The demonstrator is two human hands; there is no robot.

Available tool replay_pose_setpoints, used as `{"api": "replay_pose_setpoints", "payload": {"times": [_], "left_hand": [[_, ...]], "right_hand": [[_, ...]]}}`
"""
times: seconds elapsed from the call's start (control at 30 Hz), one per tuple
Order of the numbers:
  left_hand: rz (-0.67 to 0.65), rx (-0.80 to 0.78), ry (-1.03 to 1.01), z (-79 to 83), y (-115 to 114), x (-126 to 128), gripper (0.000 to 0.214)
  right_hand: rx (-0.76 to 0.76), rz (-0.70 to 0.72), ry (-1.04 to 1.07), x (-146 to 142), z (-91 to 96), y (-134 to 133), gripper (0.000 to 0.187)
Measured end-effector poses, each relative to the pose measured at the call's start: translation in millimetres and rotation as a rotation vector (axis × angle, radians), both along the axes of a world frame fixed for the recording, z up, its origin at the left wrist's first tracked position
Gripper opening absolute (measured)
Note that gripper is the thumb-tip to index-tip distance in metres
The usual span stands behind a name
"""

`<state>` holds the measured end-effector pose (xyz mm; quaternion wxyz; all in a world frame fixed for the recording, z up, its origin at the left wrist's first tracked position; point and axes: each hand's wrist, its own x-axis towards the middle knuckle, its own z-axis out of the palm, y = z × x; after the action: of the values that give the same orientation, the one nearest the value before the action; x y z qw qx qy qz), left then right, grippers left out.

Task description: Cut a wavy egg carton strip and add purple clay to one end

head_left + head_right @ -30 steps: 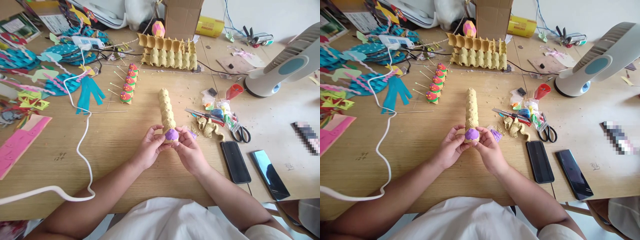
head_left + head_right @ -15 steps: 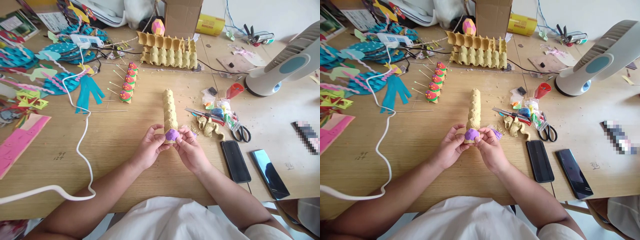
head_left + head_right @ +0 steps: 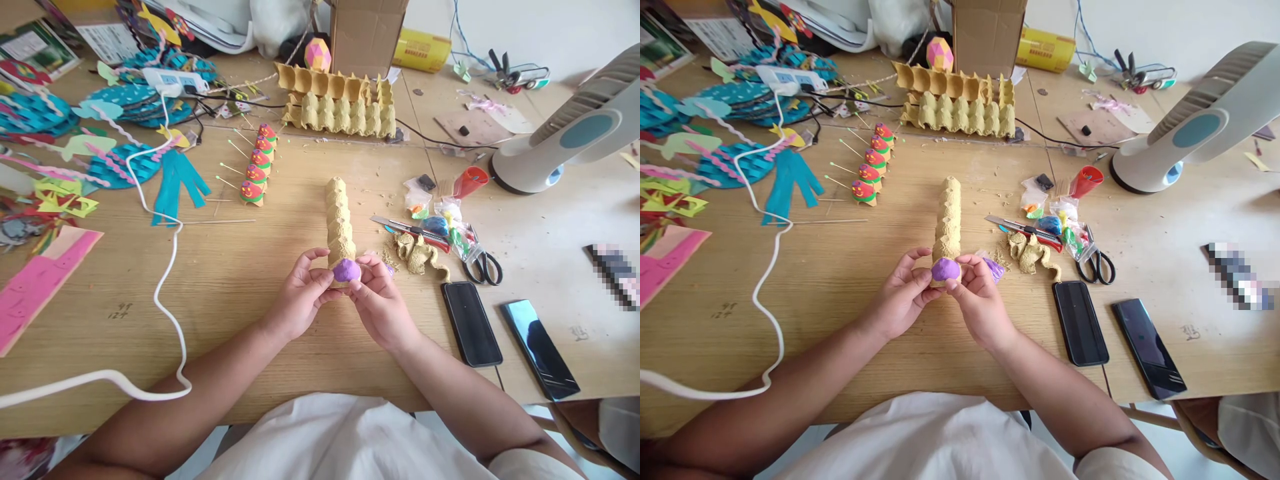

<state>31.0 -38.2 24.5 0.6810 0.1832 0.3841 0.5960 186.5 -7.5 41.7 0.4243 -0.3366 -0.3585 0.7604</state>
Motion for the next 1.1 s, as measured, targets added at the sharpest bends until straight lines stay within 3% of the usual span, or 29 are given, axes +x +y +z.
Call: {"api": "replay_pose_setpoints", "payload": {"times": [0.4,1.1], "left_hand": [[-0.034,0.019,0.060,-4.3,-3.4,-0.2,0.049],[-0.032,0.035,0.051,-7.6,-4.3,0.4,0.051]], "right_hand": [[0.018,0.081,-0.023,5.9,-1.1,6.3,0.048],[-0.015,0.060,0.046,2.2,-1.0,2.7,0.050]]}}
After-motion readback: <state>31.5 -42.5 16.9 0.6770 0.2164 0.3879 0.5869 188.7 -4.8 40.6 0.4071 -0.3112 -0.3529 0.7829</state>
